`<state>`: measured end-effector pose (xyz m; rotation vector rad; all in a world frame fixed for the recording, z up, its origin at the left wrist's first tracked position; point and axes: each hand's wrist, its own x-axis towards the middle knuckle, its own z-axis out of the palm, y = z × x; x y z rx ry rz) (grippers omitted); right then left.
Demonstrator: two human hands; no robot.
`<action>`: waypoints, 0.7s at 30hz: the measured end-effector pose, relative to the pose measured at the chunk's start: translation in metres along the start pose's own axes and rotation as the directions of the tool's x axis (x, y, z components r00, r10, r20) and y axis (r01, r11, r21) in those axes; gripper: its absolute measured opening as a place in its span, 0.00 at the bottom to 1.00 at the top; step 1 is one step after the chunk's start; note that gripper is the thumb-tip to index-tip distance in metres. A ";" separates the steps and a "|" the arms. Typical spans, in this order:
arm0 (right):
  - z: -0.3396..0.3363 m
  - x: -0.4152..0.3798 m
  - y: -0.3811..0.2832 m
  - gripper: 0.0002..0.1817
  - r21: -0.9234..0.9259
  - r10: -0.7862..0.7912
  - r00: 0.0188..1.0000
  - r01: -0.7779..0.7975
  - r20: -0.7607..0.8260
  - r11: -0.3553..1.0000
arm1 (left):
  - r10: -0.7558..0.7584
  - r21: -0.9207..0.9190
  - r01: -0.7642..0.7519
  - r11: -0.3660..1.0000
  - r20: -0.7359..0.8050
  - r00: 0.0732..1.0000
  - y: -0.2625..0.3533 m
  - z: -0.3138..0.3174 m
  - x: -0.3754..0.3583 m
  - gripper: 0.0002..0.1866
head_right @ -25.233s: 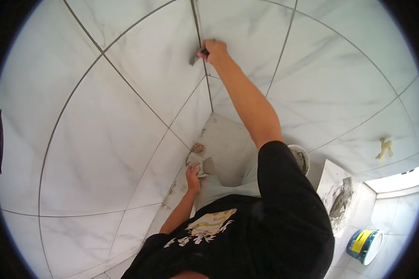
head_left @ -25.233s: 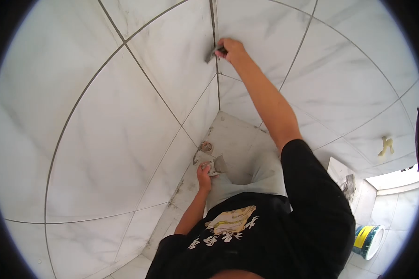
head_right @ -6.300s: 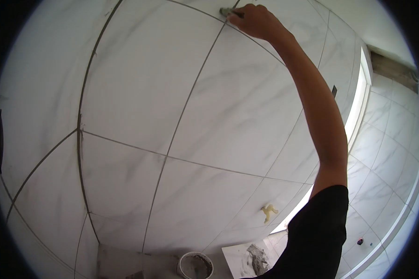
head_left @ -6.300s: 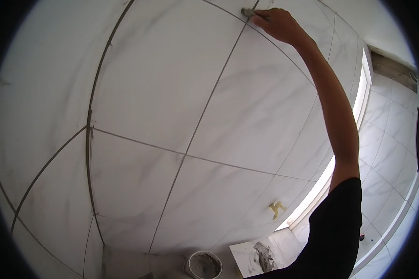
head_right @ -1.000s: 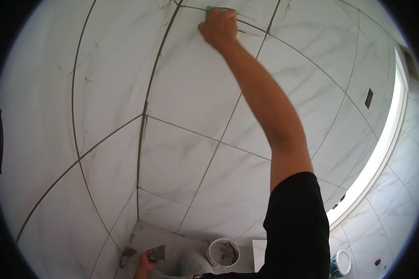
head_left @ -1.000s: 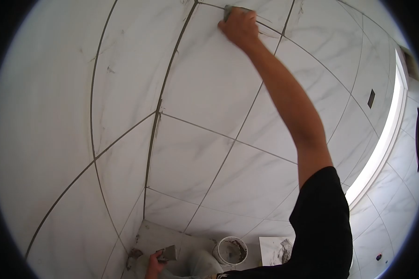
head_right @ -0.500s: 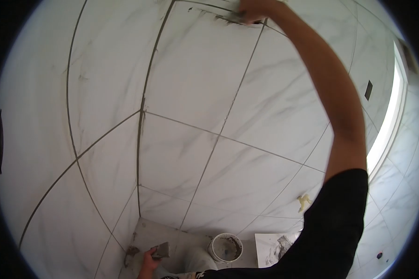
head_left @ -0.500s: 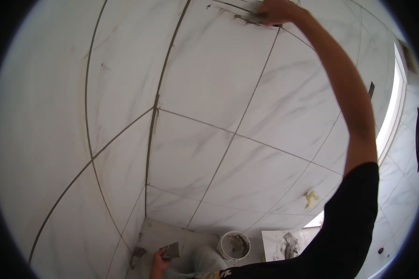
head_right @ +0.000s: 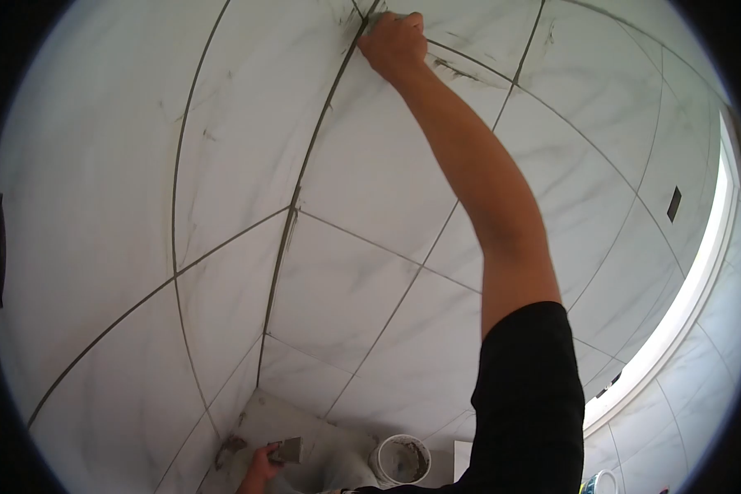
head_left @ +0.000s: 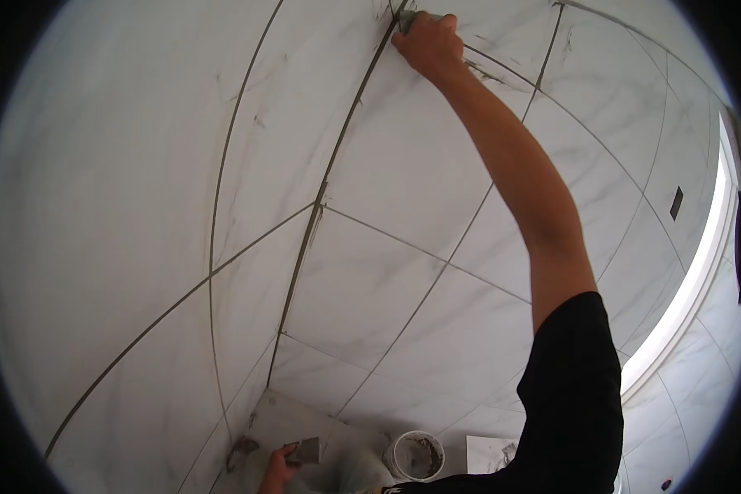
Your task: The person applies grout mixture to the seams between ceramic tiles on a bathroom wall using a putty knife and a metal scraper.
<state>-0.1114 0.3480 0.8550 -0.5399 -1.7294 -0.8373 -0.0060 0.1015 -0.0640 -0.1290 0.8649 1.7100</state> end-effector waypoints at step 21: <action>-0.056 0.046 0.034 0.24 0.015 -0.527 0.770 0.560 0.360 0.828 | -0.138 -0.179 0.148 0.973 0.068 0.988 -0.007 -0.004 0.015 0.17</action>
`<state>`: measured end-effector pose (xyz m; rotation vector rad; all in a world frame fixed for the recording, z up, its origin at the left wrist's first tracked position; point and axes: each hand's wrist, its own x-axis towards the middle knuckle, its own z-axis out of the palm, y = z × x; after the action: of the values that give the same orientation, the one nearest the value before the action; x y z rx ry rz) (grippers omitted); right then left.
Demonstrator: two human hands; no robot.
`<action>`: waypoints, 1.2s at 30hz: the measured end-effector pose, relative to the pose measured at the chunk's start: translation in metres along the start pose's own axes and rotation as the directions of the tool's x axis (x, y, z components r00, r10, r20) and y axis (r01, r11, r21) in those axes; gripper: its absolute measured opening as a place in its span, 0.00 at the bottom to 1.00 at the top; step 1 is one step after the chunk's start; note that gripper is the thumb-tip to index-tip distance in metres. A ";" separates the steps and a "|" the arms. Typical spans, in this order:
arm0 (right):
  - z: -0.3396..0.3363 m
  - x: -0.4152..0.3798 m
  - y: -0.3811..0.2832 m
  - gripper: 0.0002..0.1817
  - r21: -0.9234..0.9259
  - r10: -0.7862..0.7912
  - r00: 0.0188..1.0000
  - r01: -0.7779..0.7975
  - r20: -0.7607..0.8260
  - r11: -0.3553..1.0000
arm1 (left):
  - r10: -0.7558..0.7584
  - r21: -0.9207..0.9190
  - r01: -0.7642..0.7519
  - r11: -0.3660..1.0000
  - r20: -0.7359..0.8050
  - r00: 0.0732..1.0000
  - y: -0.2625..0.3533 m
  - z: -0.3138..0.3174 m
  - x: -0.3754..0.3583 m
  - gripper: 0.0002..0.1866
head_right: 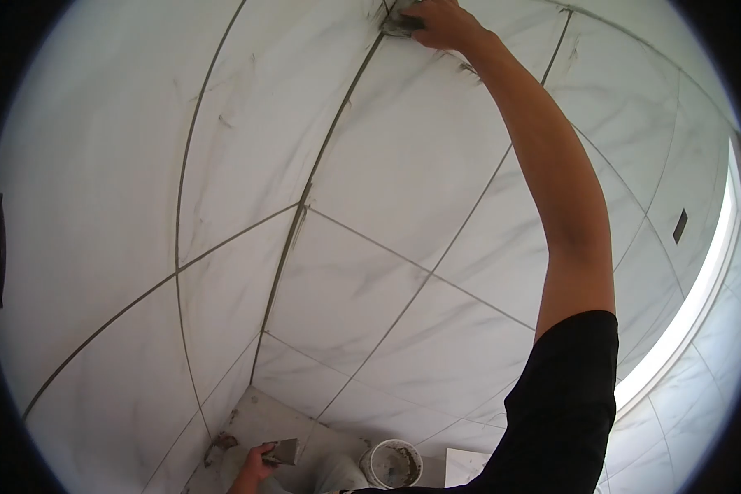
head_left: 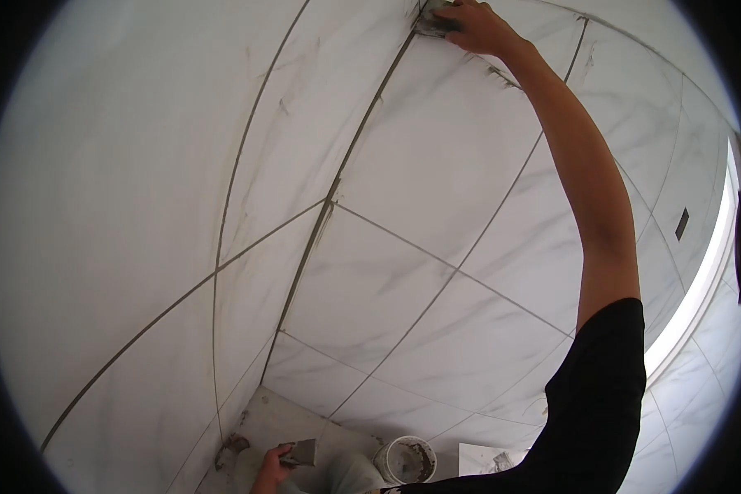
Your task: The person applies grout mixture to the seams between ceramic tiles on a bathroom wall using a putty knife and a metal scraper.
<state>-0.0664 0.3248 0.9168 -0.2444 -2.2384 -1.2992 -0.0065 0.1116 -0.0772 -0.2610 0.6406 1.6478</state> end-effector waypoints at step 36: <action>0.008 -0.030 -0.034 0.23 0.123 0.305 0.909 -0.281 -0.285 0.952 | 0.020 0.068 -0.017 0.998 -0.038 0.999 0.005 0.002 -0.003 0.18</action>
<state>-0.0578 0.3172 0.8722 -0.3170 -1.9042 -1.0091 -0.0103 0.1096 -0.0725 -0.2388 0.7286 1.6391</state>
